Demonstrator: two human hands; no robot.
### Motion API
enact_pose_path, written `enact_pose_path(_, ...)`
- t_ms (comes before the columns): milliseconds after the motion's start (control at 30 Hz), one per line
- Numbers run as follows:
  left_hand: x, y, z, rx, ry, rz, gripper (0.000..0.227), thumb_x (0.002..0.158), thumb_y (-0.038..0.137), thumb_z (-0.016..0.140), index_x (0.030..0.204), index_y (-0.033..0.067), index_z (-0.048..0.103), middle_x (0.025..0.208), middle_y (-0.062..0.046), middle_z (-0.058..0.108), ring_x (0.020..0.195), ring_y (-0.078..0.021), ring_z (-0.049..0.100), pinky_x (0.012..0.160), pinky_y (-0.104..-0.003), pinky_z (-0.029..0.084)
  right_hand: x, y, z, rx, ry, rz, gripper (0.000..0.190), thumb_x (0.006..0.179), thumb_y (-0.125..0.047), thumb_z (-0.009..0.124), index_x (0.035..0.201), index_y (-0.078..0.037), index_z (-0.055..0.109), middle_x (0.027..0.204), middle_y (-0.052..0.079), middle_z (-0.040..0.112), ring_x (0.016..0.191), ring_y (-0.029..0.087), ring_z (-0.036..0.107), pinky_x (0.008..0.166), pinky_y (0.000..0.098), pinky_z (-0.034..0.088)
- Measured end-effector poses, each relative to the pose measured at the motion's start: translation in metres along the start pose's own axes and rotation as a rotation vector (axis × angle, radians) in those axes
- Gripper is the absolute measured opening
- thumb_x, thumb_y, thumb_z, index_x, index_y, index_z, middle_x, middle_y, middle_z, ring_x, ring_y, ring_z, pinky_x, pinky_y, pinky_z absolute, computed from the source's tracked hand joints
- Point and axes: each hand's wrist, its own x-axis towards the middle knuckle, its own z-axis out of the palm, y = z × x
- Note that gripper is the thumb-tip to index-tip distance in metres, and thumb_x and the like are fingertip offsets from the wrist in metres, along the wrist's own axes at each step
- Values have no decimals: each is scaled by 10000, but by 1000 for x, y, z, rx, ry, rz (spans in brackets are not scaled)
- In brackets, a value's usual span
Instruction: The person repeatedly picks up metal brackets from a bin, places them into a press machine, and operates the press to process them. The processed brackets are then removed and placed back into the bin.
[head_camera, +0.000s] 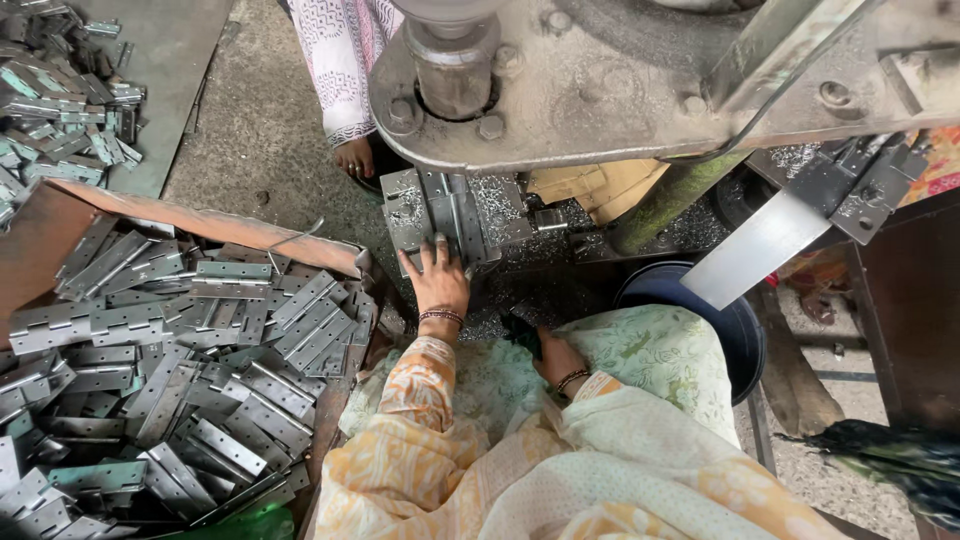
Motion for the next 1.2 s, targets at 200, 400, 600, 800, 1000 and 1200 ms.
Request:
enact_pose_path(200,22,7,14,27,49,-54,462,1034,430,404,1391,231,619,1637,27,358,1535,-351,235,1146,-799,15,7,-23,-53,-180,-157,-22,627,804,-258,768,1320,-58,474,929,230,729,879,439,708,767,557,567)
enact_pose_path(400,40,11,26,67,103,-80,502,1056,451,370,1420,191,600,1631,23,369,1523,-362,241,1146,-790,24,-5,-7,-16,-70,33,-56,617,779,-225,773,1320,-86,511,943,256,717,830,455,705,706,542,587)
enact_pose_path(600,19,8,27,30,163,-52,513,1054,436,435,1432,139,615,1623,-2,397,1542,-357,250,1192,-753,62,-6,11,19,-3,-40,32,571,845,-207,730,1348,-67,499,948,269,728,852,448,712,729,534,593)
enact_pose_path(800,-6,9,16,-64,106,-36,560,998,459,486,1456,146,562,1658,-24,328,1525,-356,225,1179,-740,55,-7,-16,-19,-66,-103,145,666,794,-198,753,1389,-137,461,981,249,718,893,462,692,757,575,560)
enact_pose_path(1000,7,10,16,-108,66,-34,605,978,443,520,1504,143,505,1678,7,269,1559,-365,144,1167,-776,39,7,-30,-60,-162,-162,9,636,785,-238,782,1318,-73,477,977,250,719,928,451,701,800,547,570)
enact_pose_path(1200,28,8,17,-96,68,-44,653,931,416,566,1520,145,484,1687,17,241,1566,-368,80,1152,-779,20,-2,-15,-29,-149,-84,4,622,788,-258,768,1323,-92,498,936,237,734,861,443,711,749,551,583)
